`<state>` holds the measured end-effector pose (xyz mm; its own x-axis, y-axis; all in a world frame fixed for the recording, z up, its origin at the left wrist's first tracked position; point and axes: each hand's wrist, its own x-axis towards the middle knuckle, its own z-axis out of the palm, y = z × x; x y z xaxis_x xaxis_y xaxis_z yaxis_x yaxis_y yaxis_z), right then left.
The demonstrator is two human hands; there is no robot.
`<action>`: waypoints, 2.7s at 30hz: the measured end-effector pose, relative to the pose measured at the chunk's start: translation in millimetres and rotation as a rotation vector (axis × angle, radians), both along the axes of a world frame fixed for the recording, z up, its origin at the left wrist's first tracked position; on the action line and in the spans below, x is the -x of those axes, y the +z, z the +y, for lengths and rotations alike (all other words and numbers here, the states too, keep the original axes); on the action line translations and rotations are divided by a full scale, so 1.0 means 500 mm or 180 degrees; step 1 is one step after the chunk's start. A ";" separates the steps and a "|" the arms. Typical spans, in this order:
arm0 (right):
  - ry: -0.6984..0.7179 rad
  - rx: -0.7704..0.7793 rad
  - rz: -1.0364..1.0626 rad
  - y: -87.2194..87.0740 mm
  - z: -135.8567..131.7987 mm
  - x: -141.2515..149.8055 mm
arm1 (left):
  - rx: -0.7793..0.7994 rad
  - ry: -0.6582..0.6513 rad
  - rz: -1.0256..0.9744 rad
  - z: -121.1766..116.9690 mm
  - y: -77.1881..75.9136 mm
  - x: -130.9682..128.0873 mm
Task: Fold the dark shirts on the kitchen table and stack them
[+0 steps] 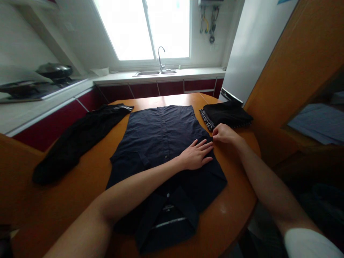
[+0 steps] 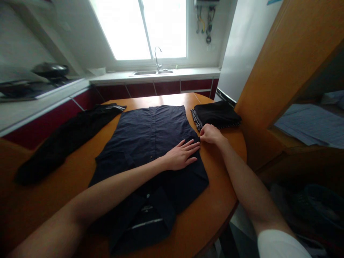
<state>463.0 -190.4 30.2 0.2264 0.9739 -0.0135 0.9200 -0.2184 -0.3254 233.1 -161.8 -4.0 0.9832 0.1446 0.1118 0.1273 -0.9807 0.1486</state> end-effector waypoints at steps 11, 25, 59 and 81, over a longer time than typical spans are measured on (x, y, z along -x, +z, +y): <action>-0.0037 0.0120 0.0225 -0.002 0.000 -0.001 | -0.0162 0.0132 0.0035 0.000 -0.004 -0.001; -0.0468 0.0216 0.0069 -0.018 0.006 -0.012 | -0.0106 0.0215 -0.0052 0.001 -0.008 -0.004; -0.0317 0.0065 0.0400 -0.031 0.014 -0.026 | 0.0174 -0.0195 0.0053 -0.018 0.005 -0.008; -0.0310 0.0016 0.0585 -0.045 0.020 -0.037 | 0.0722 -0.1582 0.0343 -0.058 0.071 0.007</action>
<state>481.5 -180.6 7.8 0.3127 0.9474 -0.0680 0.8197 -0.3054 -0.4847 229.6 -190.8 31.2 0.9433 -0.3308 0.0268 -0.3163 -0.8715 0.3748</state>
